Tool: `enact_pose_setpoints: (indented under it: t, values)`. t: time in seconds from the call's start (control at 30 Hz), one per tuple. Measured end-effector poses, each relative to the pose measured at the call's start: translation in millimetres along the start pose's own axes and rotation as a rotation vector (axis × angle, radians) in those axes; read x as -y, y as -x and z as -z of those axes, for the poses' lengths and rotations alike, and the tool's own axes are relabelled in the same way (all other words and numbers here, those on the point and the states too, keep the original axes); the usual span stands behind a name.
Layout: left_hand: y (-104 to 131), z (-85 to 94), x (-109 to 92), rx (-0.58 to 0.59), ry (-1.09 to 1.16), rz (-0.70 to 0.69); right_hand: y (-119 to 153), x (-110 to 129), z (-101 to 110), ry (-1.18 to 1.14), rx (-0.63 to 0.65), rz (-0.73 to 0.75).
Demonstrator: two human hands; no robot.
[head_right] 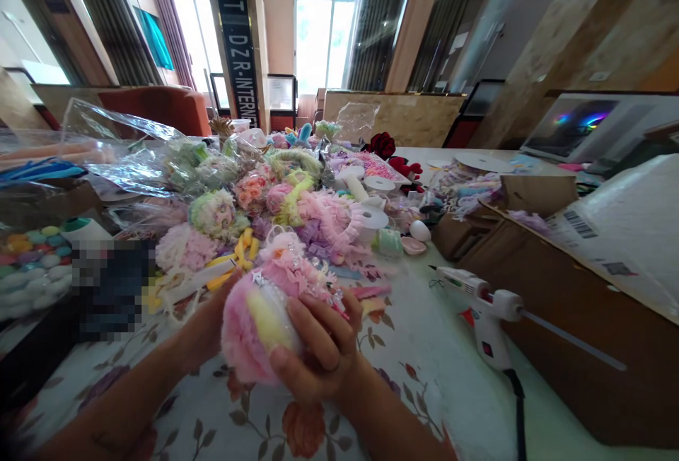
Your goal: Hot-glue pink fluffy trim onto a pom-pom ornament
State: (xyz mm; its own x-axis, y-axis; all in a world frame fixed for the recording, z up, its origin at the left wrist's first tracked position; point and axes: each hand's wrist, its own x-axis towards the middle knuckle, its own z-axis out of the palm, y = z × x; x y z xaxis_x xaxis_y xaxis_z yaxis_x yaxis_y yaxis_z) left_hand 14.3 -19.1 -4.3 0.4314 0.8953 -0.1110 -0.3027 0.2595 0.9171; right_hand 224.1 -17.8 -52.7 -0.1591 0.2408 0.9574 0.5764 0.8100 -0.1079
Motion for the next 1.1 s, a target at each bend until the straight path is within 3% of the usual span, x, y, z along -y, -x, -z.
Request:
enact_pose_setpoints:
  t: [0.07,0.13,0.23,0.37,0.57,0.67,0.8,0.93,1.1]
  values:
    - [2,-2.6,0,0.173,0.242,0.159,-14,8,-2,0.078,-0.085,0.223]
    - [3,-4.1,2,0.178,0.382,0.161,-25,15,-6,0.073,-0.052,0.235]
    - [1,-4.1,3,0.008,0.441,0.097,-32,22,-11,-0.077,0.048,0.031]
    - [0,-5.8,-1,-0.170,0.389,0.160,-26,19,-14,-0.135,0.124,-0.245]
    - [-1,-10.6,-2,-0.378,0.376,0.031,-16,11,-17,-0.166,0.153,-0.404]
    - [-1,-9.1,3,-0.381,0.359,-0.104,-19,11,-16,-0.167,0.162,-0.378]
    - [3,-6.4,5,-0.296,0.290,-0.250,-27,14,-12,-0.164,0.136,-0.233]
    - [8,-5.1,3,-0.221,0.213,-0.307,-30,16,-8,-0.156,0.085,-0.119]
    - [8,-3.0,4,-0.261,0.103,-0.311,-28,16,-6,-0.199,0.080,-0.177]
